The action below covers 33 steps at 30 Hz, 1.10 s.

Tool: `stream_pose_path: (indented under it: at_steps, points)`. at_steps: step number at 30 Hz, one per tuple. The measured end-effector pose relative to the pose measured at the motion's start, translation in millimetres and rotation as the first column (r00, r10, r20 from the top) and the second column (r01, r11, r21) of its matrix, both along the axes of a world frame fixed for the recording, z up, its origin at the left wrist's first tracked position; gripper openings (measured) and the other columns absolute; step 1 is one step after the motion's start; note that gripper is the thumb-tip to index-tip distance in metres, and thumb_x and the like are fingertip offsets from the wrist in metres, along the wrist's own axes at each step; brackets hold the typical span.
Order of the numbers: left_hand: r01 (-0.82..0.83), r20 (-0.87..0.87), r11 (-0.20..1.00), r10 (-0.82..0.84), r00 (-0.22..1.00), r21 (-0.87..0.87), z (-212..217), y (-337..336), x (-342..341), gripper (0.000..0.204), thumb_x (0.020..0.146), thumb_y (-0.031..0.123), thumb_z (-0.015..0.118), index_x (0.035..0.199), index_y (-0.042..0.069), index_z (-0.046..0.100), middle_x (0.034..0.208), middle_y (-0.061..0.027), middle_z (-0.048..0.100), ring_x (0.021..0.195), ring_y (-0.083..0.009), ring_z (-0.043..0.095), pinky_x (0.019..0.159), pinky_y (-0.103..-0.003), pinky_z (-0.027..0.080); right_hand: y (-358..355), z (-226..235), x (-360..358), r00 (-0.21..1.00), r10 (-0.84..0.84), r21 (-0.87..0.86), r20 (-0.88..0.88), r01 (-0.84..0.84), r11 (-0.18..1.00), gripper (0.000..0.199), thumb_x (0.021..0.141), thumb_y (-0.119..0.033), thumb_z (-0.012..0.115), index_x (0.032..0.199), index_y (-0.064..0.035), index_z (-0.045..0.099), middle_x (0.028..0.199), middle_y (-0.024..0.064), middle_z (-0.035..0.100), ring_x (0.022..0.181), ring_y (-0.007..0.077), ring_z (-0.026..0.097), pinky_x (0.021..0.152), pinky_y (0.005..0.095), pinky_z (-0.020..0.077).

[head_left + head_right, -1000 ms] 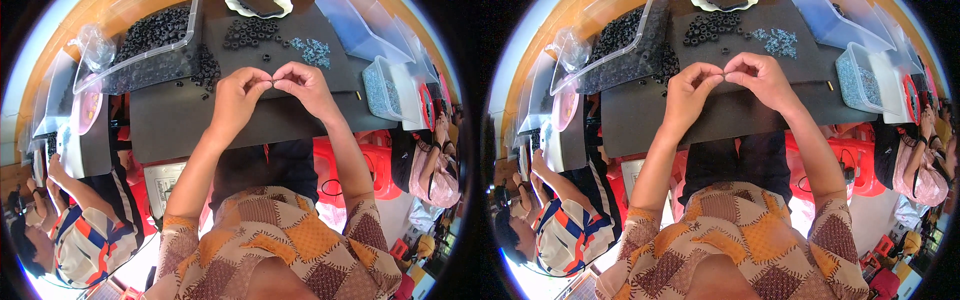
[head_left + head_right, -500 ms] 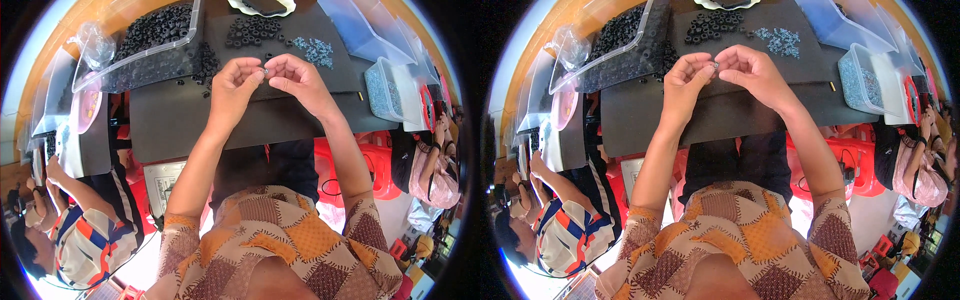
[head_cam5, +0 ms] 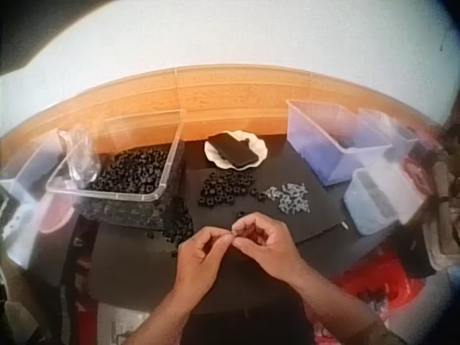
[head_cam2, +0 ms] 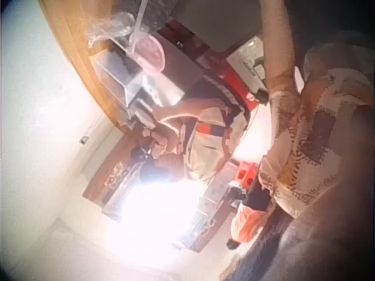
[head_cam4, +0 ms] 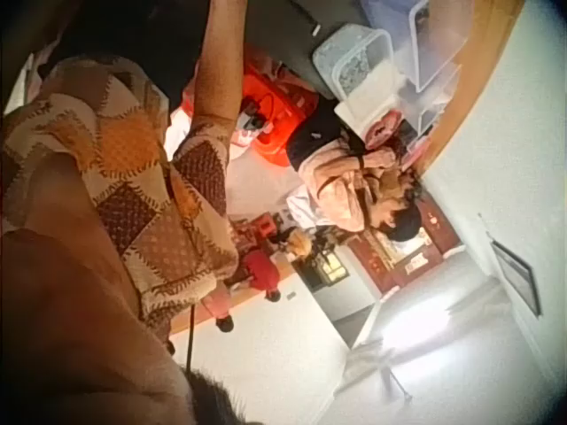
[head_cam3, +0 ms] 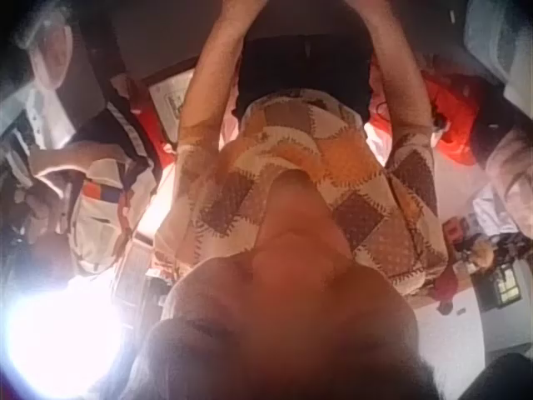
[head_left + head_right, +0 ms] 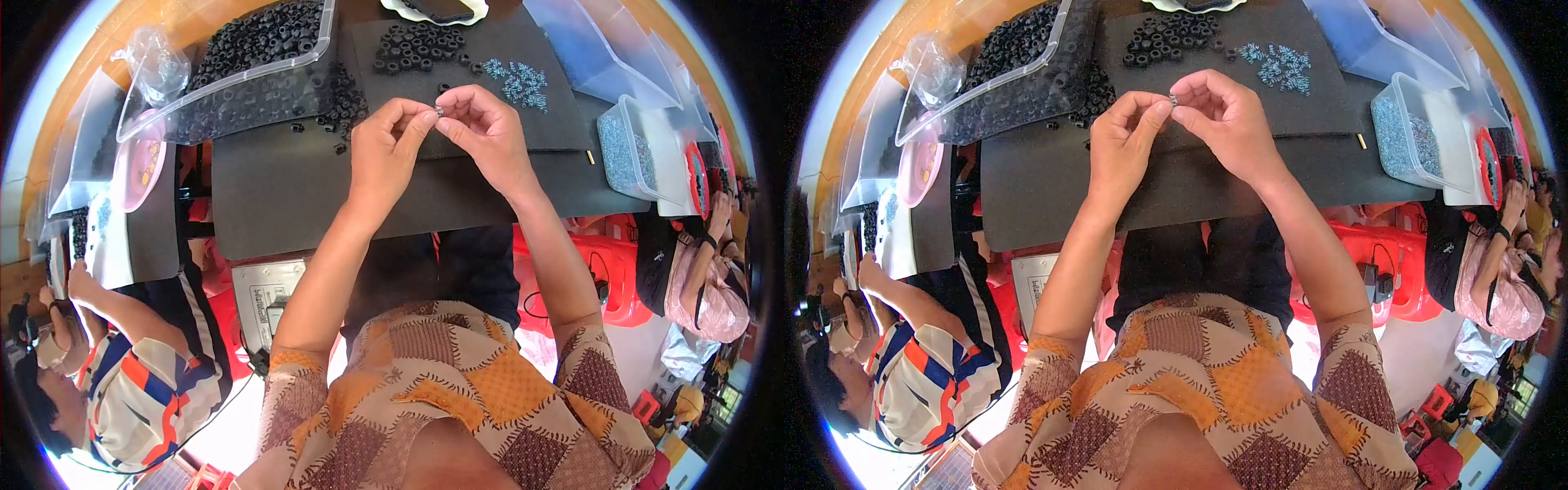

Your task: The person assembles small components by inserting small pieces into black rubber grommets by hand.

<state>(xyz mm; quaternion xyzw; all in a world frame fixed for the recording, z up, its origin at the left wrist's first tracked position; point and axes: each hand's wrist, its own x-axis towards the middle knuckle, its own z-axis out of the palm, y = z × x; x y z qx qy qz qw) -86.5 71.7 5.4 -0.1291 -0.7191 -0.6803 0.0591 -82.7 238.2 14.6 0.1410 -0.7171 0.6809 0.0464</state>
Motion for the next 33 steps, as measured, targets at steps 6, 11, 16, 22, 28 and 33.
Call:
stream_pose_path:
  at_steps: [6,11,16,22,28,33]
  points:
    - [-0.050,-0.030,0.998,0.049,0.998,-0.024,0,0,1,0.016,0.093,0.015,0.070,0.094,-0.001,0.071,0.076,-0.0044,0.070,0.069,-0.0066,0.061,0.064,-0.024,0.049,-5,2,3,0.999,-0.035,0.050,-0.037,0.036,0.998,0.024,0.087,0.001,0.069,0.110,-0.0030,0.065,0.095,0.0023,0.066,0.087,0.0075,0.061,0.076,0.0233,0.0518]
    - [-0.013,0.057,1.000,0.015,0.998,-0.028,-1,-3,1,0.019,0.093,0.017,0.070,0.094,-0.001,0.072,0.075,-0.0040,0.070,0.067,-0.0063,0.060,0.063,-0.024,0.048,0,9,2,0.965,-0.065,0.315,-0.256,0.146,0.938,0.025,0.083,0.001,0.072,0.108,-0.0049,0.068,0.092,0.0045,0.067,0.082,0.0094,0.063,0.072,0.0247,0.0522]
    - [0.061,0.054,0.998,-0.062,0.997,0.020,-1,-4,-1,0.020,0.095,0.018,0.067,0.095,-0.001,0.072,0.076,-0.0047,0.070,0.067,-0.0077,0.062,0.062,-0.024,0.049,-4,13,3,0.948,-0.062,0.279,-0.313,0.154,0.948,0.023,0.082,0.000,0.073,0.104,-0.0047,0.070,0.089,0.0053,0.067,0.077,0.0130,0.065,0.069,0.0266,0.0526]
    - [0.136,0.109,0.991,-0.136,0.985,0.004,0,-8,-3,0.019,0.099,0.019,0.063,0.100,0.001,0.072,0.081,-0.0002,0.067,0.075,-0.0062,0.059,0.069,-0.022,0.047,-3,9,0,0.945,-0.067,0.294,-0.321,0.167,0.941,0.020,0.082,0.001,0.073,0.101,-0.0035,0.070,0.089,0.0053,0.067,0.077,0.0138,0.065,0.069,0.0264,0.0526]
    - [0.102,0.149,0.989,-0.086,0.985,-0.110,9,-5,-2,0.018,0.094,0.016,0.070,0.102,0.000,0.072,0.084,0.0004,0.069,0.076,-0.0049,0.060,0.071,-0.021,0.047,1,14,1,0.917,-0.059,0.379,-0.396,0.221,0.898,0.017,0.081,0.001,0.073,0.097,-0.0033,0.069,0.088,0.0073,0.068,0.077,0.0160,0.068,0.068,0.0284,0.0541]
    - [0.078,0.094,0.997,-0.079,0.992,0.013,-1,-2,-6,0.014,0.089,0.011,0.073,0.097,-0.001,0.073,0.082,-0.0046,0.073,0.074,-0.0066,0.063,0.068,-0.023,0.049,-3,13,7,0.929,-0.065,0.406,-0.365,0.222,0.887,0.017,0.081,0.001,0.073,0.096,-0.0036,0.068,0.087,0.0073,0.069,0.077,0.0165,0.069,0.067,0.0287,0.0549]
